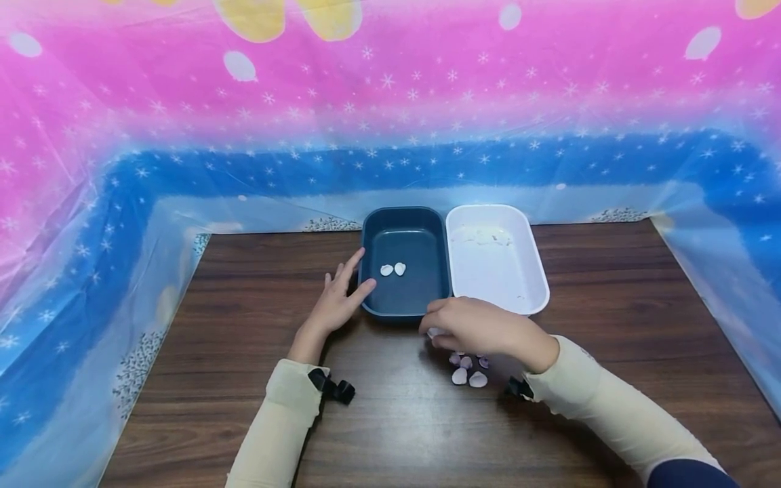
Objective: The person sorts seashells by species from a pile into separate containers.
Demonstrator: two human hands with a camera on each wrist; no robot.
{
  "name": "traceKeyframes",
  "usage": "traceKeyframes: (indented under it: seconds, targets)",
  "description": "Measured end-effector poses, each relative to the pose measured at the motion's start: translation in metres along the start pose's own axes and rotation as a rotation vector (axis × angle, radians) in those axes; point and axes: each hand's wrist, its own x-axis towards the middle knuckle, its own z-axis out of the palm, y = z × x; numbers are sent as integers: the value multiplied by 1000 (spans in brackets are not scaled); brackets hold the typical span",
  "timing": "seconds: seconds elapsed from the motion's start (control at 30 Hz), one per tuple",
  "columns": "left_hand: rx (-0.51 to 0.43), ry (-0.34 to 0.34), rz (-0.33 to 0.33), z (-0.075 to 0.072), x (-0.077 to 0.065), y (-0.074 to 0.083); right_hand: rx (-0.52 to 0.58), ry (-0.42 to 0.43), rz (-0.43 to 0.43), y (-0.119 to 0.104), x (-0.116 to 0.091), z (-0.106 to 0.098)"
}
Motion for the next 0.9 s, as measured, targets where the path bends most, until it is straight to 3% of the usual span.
traceKeyframes:
  seconds: [0.9]
  targets:
    - [9,-3,-2,-1,-1,1,11,8,24,26,36,-27]
